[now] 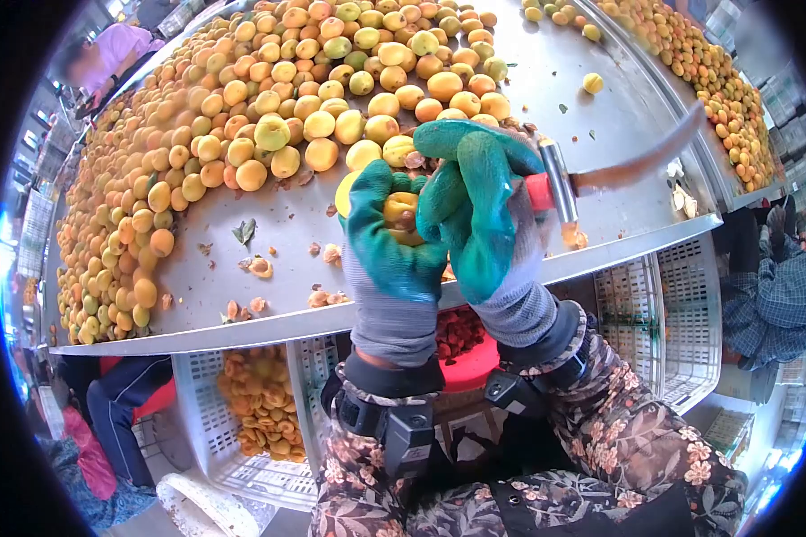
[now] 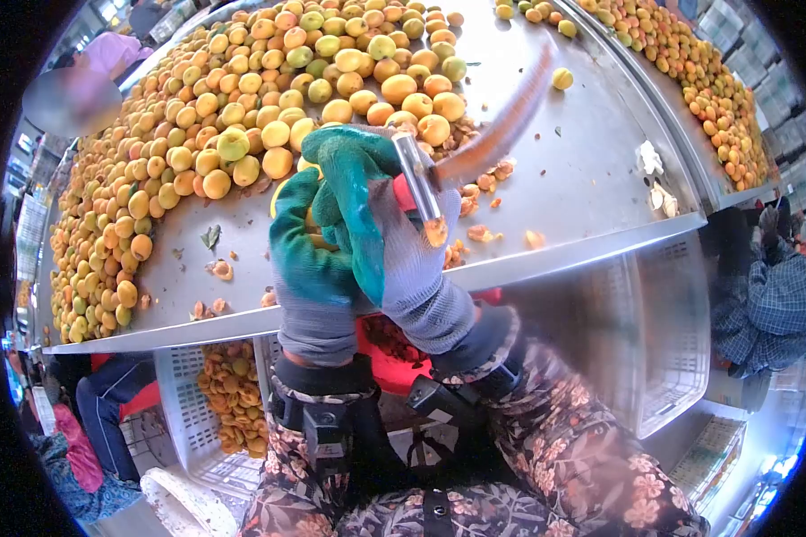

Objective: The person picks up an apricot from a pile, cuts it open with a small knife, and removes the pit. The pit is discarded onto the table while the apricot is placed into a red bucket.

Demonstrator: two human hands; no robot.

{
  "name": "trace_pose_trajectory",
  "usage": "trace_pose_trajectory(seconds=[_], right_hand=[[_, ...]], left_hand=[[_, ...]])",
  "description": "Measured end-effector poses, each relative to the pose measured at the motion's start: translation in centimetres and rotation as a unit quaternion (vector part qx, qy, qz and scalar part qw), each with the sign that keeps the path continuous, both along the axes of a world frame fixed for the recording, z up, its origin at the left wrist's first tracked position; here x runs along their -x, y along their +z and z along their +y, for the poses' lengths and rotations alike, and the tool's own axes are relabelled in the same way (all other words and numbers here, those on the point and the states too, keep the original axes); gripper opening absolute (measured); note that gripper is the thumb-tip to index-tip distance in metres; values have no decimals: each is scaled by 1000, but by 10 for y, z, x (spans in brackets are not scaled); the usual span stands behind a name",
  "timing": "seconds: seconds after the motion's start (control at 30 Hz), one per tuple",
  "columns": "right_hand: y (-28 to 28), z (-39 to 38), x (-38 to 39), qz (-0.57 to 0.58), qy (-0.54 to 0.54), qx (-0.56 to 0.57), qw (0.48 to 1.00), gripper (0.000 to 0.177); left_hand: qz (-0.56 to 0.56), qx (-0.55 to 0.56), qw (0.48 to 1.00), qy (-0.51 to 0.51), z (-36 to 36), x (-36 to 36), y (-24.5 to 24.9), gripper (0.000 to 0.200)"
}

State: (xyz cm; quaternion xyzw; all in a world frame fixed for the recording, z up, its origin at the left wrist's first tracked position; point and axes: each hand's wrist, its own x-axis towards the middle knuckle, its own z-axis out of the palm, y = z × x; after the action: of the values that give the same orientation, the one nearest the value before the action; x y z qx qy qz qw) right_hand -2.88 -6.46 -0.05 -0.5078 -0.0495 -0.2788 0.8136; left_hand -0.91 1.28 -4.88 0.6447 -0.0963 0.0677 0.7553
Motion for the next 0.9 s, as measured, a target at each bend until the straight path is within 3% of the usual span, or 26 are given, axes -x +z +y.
trace_pose_trajectory(seconds=[0.1, 0.17, 0.2, 0.23, 0.27, 0.3, 0.33, 0.37, 0.4, 0.43, 0.47, 0.5, 0.53, 0.57, 0.63, 0.67, 0.7, 0.77, 0.8, 0.83, 0.87, 0.9], right_hand=[[-3, -1, -4, 39, -20, 0, 999, 27], [-9, -10, -13, 59, -37, 13, 998, 32], [-12, -19, -18, 33, -33, 11, 999, 32], [-12, -25, -22, 4, -31, 7, 999, 31], [-12, -23, -26, 30, -16, -91, 995, 34], [-12, -21, -27, 27, -18, -91, 995, 34], [-11, -20, -27, 17, -18, -87, 996, 36], [-10, -19, -26, 8, -21, -84, 996, 38], [-7, -18, -25, 36, -27, -100, 994, 42], [-7, -20, -25, 35, -30, -102, 994, 42], [-7, -24, -24, 27, -13, -107, 994, 43], [-6, -27, -23, 19, 5, -112, 994, 45], [0, -32, -19, 46, 1, -84, 995, 45], [7, -34, -13, 27, -59, -15, 998, 40], [6, -48, -5, 17, -73, 124, 989, 35], [9, -43, -3, 148, -32, 61, 987, 30], [2, -46, -3, 178, 76, 22, 981, 19], [-13, -32, -7, 172, 43, 255, 951, 25], [-14, -27, -4, 151, 16, 326, 933, 27], [-20, -25, -7, 122, 7, 339, 933, 24], [-24, -27, -11, 128, 30, 295, 947, 25], [-26, -31, -15, 136, 54, 248, 958, 26]], left_hand=[[-55, -50, 997, 36, -5, -8, -22, 60], [74, 55, 995, 28, -9, -10, -9, 54], [-16, -106, 992, 62, -9, 0, -1, 49], [-18, -106, 992, 59, -11, -1, -2, 49], [107, 154, 982, -39, -14, -5, -7, 46], [224, 399, 879, -133, -18, -8, -14, 44], [-10, 64, 996, -57, -24, -4, -18, 40], [-9, 62, 996, -62, -24, -4, -22, 40], [126, 263, 947, -132, -19, -4, -25, 41], [253, 446, 837, -192, -17, -5, -20, 42], [110, 205, 963, -136, -21, 2, -19, 49], [110, 202, 963, -138, -18, 6, -20, 49], [8, 34, 997, -65, -14, 9, -20, 52], [-96, -134, 986, 14, -10, 8, -18, 56], [-119, -202, 971, 48, -3, 2, -12, 58], [-152, -234, 956, 87, 1, 0, -11, 59], [-186, -264, 938, 125, 4, -3, -10, 60], [-161, -214, 956, 121, 2, -3, -5, 54], [31, 104, 994, 15, 4, -5, 2, 50], [220, 407, 882, -94, 5, -7, 5, 47], [211, 392, 892, -79, 6, -14, -8, 34], [214, 392, 891, -81, 10, -13, -12, 34]])
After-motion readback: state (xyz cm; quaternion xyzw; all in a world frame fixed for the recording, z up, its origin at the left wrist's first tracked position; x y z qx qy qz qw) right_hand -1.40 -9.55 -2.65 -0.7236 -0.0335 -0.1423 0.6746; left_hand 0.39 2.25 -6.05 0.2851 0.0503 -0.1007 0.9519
